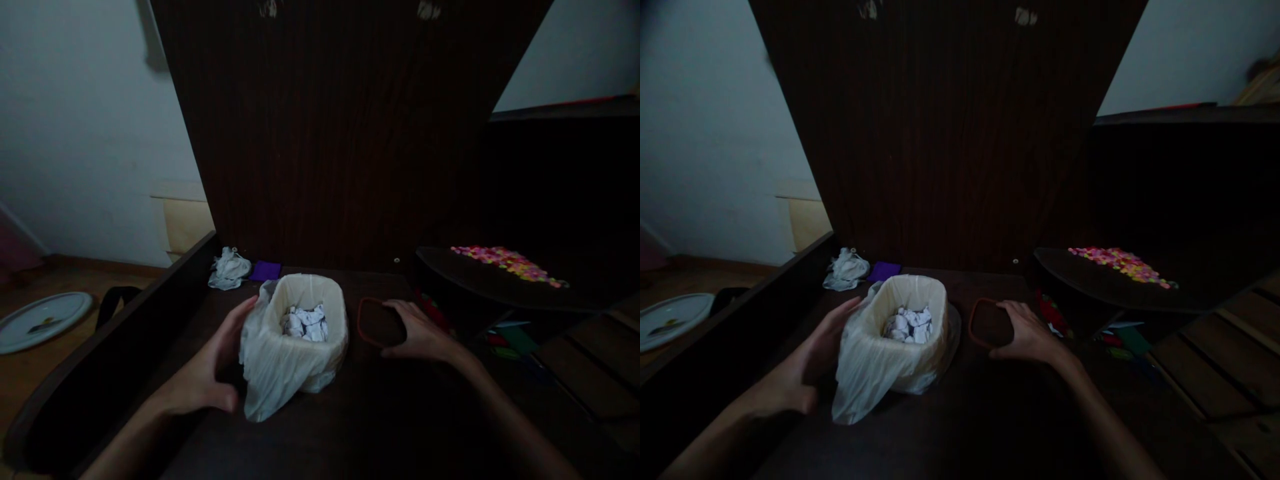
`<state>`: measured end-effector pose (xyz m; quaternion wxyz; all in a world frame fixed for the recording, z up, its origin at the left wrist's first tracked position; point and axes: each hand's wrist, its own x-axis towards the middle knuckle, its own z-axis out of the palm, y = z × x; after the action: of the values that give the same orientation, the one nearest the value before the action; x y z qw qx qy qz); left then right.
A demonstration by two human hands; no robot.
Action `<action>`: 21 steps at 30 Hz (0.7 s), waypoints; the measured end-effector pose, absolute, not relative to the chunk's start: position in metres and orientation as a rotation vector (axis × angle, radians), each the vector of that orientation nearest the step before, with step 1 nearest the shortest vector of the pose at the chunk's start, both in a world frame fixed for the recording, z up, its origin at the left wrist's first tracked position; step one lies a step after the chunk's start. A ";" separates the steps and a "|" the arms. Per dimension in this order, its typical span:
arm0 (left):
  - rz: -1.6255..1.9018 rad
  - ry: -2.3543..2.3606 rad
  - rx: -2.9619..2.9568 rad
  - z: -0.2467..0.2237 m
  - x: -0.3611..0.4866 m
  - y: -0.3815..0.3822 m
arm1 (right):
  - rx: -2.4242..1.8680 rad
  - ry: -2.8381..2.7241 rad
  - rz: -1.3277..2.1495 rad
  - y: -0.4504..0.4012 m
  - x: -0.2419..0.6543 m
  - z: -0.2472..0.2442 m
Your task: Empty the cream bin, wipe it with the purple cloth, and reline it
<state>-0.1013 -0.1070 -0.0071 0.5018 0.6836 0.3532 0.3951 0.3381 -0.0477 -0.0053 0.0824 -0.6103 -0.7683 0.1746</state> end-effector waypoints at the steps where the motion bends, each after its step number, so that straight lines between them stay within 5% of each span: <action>1: 0.882 0.949 1.747 -0.009 -0.099 -0.111 | -1.792 -2.260 0.494 -0.047 0.336 0.002; 11: 0.764 1.088 2.218 -0.009 -0.078 -0.082 | -1.251 -2.315 0.361 -0.078 0.249 0.098; 21: 0.721 1.040 2.341 -0.014 -0.076 -0.077 | -1.380 -2.405 0.256 -0.089 0.188 0.098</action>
<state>-0.0763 -0.0774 -0.0142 0.2379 0.8545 0.3795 0.2631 0.1878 -0.0894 0.0984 0.1777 -0.4878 -0.8499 0.0906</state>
